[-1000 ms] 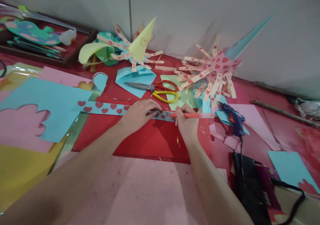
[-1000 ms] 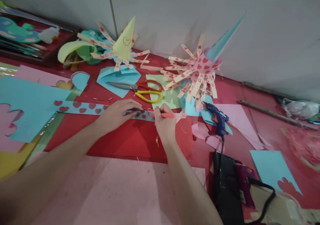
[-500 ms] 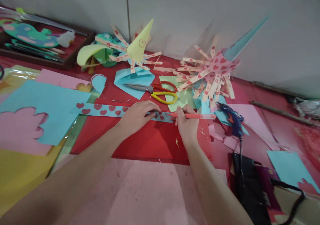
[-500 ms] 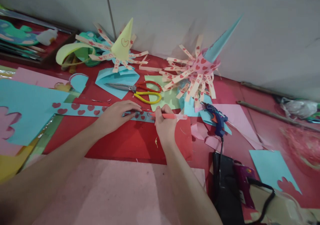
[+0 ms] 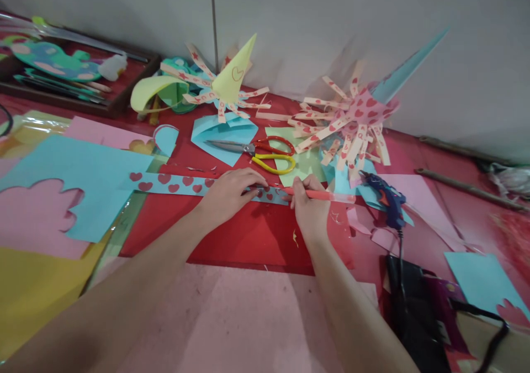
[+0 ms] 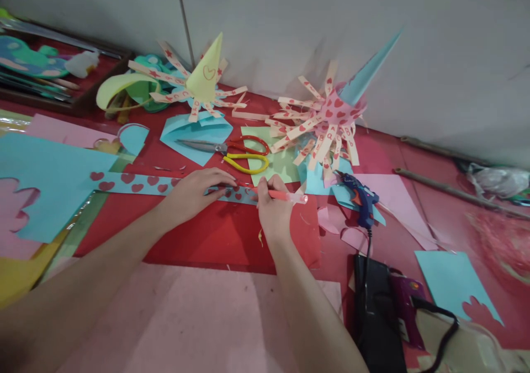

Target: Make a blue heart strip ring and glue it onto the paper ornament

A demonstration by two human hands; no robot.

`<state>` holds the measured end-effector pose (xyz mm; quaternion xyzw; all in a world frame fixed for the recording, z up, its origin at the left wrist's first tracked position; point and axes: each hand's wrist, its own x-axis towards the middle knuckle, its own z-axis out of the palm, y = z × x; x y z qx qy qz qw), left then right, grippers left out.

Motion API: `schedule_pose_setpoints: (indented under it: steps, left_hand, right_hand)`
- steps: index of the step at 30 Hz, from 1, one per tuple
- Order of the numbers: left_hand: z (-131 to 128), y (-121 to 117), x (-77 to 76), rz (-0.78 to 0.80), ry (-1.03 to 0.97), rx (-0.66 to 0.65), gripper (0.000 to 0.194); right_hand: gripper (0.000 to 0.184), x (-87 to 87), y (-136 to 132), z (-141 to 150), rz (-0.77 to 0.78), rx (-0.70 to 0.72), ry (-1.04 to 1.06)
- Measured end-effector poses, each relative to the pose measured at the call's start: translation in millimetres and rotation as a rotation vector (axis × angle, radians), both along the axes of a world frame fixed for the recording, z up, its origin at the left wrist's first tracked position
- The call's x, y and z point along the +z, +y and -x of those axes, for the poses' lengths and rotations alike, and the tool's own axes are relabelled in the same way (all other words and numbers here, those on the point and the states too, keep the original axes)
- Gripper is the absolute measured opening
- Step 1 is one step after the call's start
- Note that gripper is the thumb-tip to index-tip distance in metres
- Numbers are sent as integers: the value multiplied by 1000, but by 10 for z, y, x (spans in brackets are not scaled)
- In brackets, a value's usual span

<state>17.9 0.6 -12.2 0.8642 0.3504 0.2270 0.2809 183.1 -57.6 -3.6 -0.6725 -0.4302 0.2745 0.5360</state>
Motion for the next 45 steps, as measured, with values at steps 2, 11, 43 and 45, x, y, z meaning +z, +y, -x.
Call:
schedule_pose_setpoints:
  steps: [2, 11, 43, 45]
  left_hand:
    - [1, 1, 2, 5, 0, 5, 19]
    - [5, -5, -12, 0, -1, 7, 19]
    - [1, -2, 15, 8, 42, -9, 24]
    - [3, 0, 12, 1, 56, -8, 25]
  right_hand:
    - [31, -4, -3, -3, -3, -7, -14]
    - [29, -45, -13, -19, -16, -14, -11]
    - [34, 64, -44, 15, -45, -32, -73]
    - [34, 70, -48, 19, -52, -43, -68]
